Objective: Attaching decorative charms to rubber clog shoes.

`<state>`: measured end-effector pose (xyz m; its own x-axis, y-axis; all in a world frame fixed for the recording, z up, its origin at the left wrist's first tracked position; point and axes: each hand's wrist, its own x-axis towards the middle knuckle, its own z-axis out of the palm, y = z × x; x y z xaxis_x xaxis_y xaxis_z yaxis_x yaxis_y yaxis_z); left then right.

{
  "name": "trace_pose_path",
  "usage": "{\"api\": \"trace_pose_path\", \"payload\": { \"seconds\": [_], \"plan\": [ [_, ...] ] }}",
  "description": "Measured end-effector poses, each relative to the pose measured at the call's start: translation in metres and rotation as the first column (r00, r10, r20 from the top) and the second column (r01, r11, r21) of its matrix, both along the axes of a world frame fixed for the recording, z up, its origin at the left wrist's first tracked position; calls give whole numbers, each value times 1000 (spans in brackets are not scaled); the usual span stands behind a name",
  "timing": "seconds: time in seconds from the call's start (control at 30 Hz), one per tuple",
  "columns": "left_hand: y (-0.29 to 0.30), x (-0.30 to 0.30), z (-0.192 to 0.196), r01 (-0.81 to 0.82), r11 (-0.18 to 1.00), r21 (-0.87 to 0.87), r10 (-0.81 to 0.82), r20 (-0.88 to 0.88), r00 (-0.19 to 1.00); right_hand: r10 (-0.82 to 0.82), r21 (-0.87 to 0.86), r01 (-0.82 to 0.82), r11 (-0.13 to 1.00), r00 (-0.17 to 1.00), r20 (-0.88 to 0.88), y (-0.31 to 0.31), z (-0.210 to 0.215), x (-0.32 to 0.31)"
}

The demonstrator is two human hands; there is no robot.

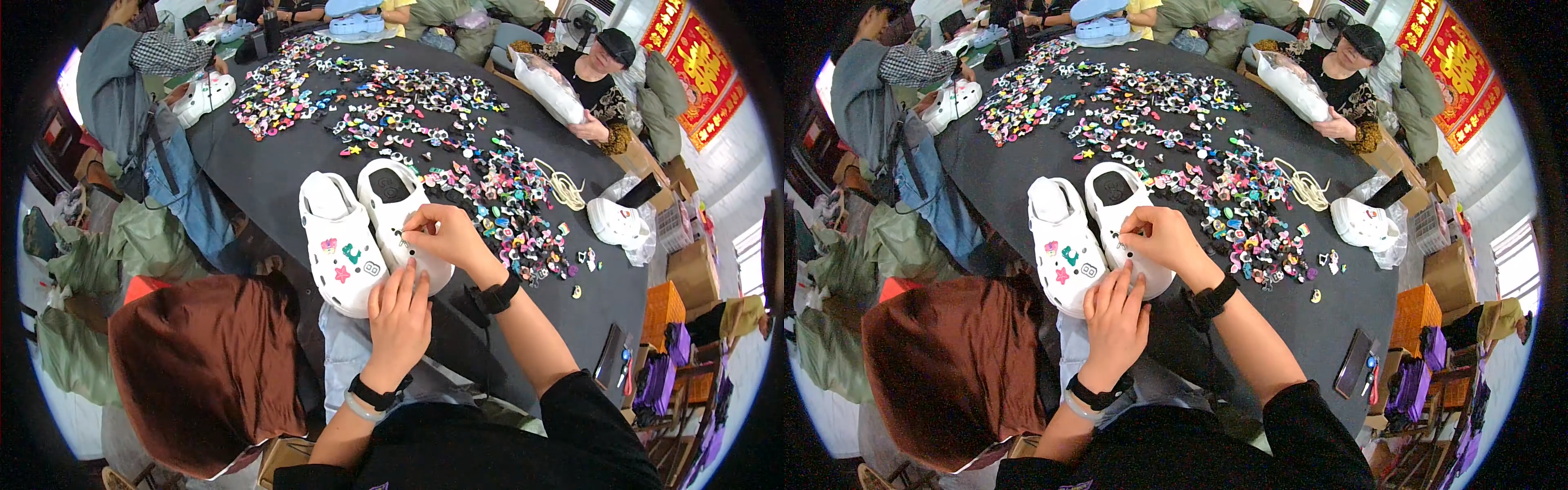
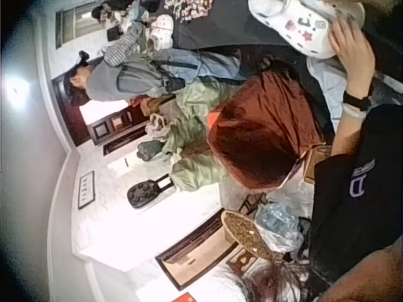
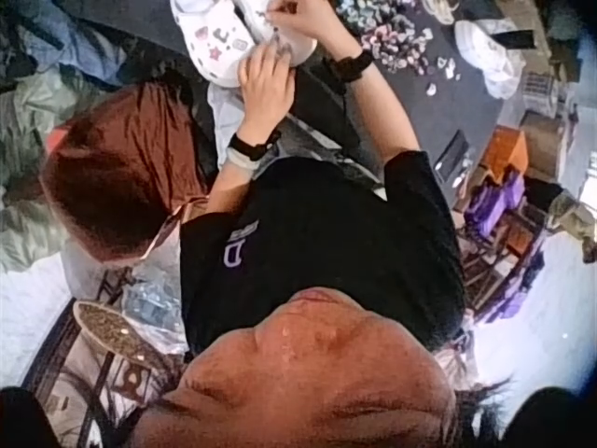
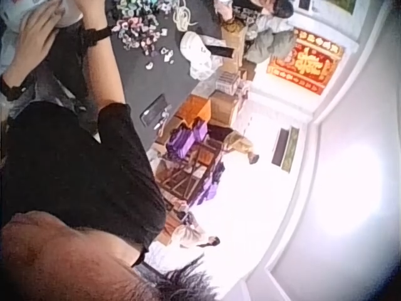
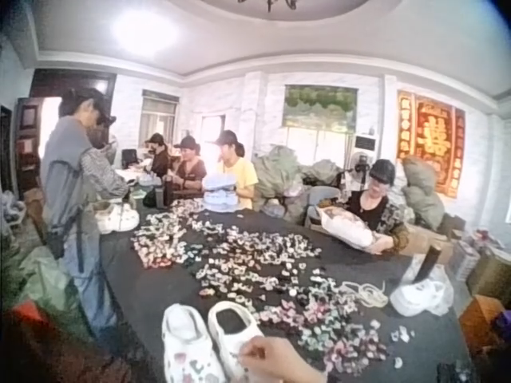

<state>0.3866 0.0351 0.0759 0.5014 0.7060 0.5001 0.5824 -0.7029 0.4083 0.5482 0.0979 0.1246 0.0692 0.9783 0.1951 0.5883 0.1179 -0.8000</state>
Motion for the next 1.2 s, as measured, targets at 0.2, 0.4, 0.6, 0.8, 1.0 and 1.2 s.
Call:
{"api": "trace_pose_path", "payload": {
  "seconds": [0.2,0.4,0.6,0.8,1.0,1.2],
  "plan": [
    [0,-1,-11,2,1000,31,0,-85,996,-25,185,-57,981,910,414,13,2,14],
    [-3,2,-11,-6,1000,23,8,-95,995,203,22,-268,963,778,595,42,12,31],
    [-1,-1,-15,-6,1000,26,8,-81,997,466,-293,-364,884,642,609,64,17,20],
    [1,1,-13,-1,999,37,4,-78,997,582,-449,-384,807,649,491,77,20,10],
    [-2,-6,-10,32,999,37,-27,-132,991,772,-619,-511,597,574,271,88,41,14],
    [-7,4,-8,32,999,32,-27,-143,989,797,-607,-527,596,478,369,106,17,24]
  ]
}}
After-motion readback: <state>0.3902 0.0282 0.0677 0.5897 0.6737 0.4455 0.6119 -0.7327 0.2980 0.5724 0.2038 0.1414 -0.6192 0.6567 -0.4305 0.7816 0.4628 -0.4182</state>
